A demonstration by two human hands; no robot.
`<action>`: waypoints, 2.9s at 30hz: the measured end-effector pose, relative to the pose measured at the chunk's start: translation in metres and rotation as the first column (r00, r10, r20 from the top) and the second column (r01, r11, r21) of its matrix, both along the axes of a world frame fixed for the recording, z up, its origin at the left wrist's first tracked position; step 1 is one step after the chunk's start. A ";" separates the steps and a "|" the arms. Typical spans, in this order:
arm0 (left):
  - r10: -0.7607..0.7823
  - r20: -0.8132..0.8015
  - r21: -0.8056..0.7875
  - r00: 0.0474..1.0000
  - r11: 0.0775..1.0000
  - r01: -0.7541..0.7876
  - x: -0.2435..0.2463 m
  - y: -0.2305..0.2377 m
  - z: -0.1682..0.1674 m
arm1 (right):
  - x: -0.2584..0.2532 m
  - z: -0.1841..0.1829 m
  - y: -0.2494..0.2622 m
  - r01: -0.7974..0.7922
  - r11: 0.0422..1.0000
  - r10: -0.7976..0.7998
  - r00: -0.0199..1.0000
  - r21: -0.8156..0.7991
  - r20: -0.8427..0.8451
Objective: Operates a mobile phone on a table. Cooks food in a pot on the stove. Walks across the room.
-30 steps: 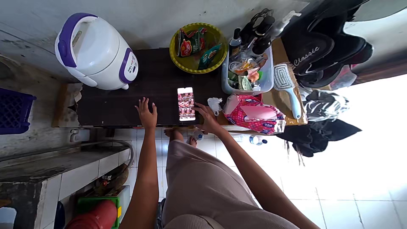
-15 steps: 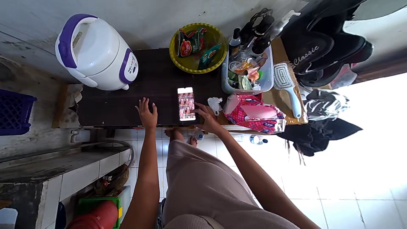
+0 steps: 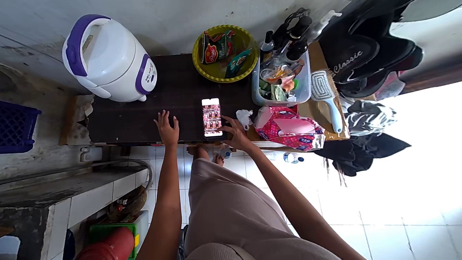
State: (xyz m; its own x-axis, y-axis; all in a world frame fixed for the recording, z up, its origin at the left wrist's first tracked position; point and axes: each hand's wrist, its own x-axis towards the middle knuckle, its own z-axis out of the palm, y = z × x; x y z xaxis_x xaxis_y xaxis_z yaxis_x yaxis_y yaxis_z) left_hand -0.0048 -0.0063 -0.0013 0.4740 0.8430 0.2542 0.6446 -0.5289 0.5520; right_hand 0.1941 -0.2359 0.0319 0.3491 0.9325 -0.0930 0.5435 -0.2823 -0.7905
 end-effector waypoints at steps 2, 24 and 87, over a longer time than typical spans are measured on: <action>0.001 -0.004 0.002 1.000 1.000 -0.001 0.000 0.000 0.000 | 0.000 0.000 0.001 0.010 1.000 -0.010 1.000 -0.003 0.015; 0.000 -0.002 -0.015 1.000 1.000 0.000 0.000 0.001 -0.001 | -0.001 0.003 0.002 0.024 0.998 -0.023 0.999 -0.053 0.035; 0.032 0.043 0.003 0.999 0.999 -0.032 0.004 -0.002 0.005 | 0.003 0.002 0.000 -0.016 0.999 0.015 1.000 0.029 0.010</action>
